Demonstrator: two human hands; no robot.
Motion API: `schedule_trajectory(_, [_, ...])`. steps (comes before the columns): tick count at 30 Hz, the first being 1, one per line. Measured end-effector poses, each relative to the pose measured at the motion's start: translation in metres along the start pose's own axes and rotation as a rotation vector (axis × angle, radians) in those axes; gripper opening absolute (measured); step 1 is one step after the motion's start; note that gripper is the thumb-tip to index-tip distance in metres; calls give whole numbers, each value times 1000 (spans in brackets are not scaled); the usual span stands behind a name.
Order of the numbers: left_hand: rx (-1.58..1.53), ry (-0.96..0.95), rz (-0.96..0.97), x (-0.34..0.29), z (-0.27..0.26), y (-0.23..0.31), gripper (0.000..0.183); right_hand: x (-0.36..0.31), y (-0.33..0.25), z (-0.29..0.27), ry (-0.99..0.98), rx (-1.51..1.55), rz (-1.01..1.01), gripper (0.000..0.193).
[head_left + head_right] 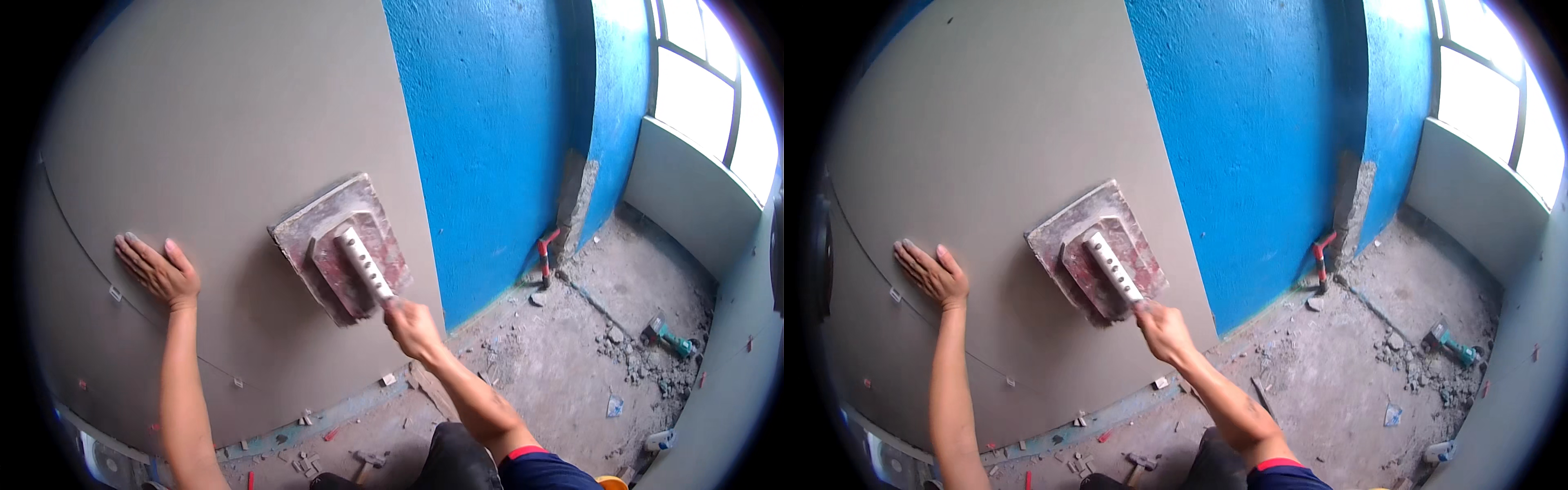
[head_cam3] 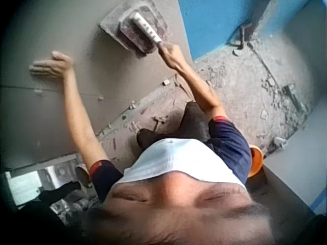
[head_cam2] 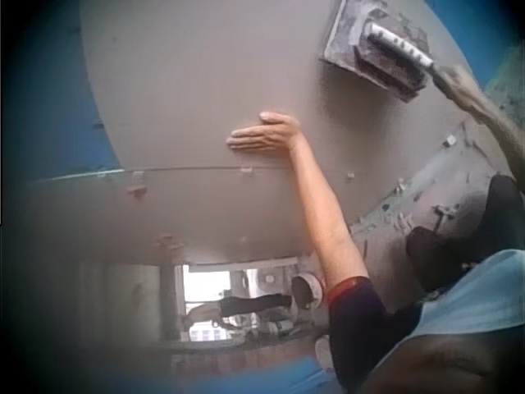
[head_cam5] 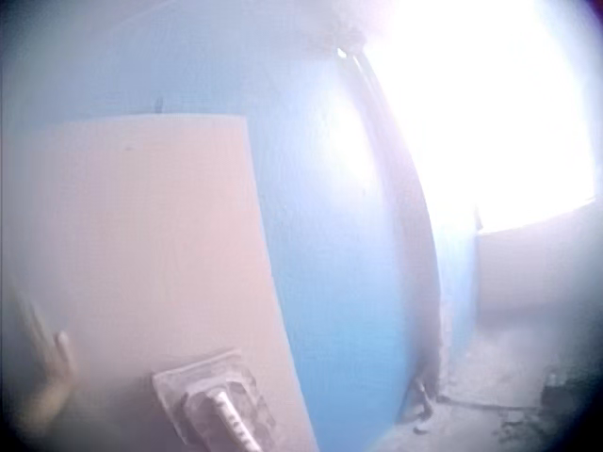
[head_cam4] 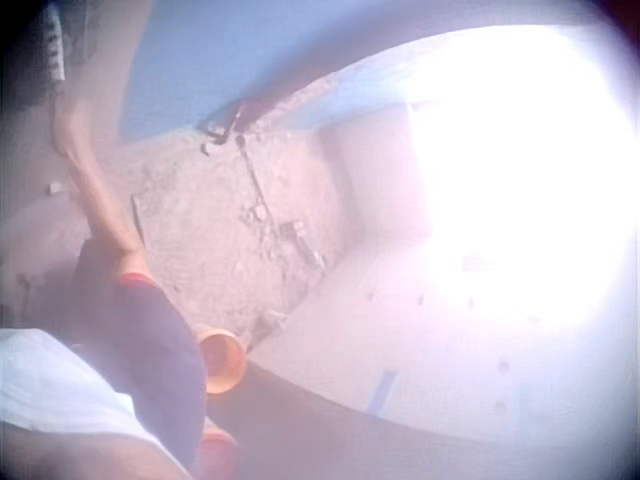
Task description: The person spreads adhesive on a wall using a notched trowel, then lifts and places a large ceramic tile onto the prepared surface. They use a rubber mallet to tap the tile into position and a large flat trowel to smooth the surface and ensure even adhesion.
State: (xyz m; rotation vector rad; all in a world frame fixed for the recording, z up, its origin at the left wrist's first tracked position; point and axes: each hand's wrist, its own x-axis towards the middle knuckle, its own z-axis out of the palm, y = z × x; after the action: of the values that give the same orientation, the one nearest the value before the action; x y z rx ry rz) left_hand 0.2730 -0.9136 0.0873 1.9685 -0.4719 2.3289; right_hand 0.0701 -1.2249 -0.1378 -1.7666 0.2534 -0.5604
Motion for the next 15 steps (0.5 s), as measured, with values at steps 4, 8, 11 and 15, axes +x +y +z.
schedule_trajectory(4, [-42, -52, -15, 2, -1, -3, 72, -43, -19, -42, 166, -31, -569, 41])
schedule_trajectory(8, [-43, -104, -61, 2, -1, -3, 73, 5, -41, 1, 342, -154, -641, 26])
schedule_trajectory(11, [-55, -78, -22, 5, -4, -3, 74, 57, -62, 35, 173, -193, -304, 44])
schedule_trajectory(15, [-29, -168, -42, -2, -24, -2, 76, 67, -117, 18, -11, -372, -251, 51])
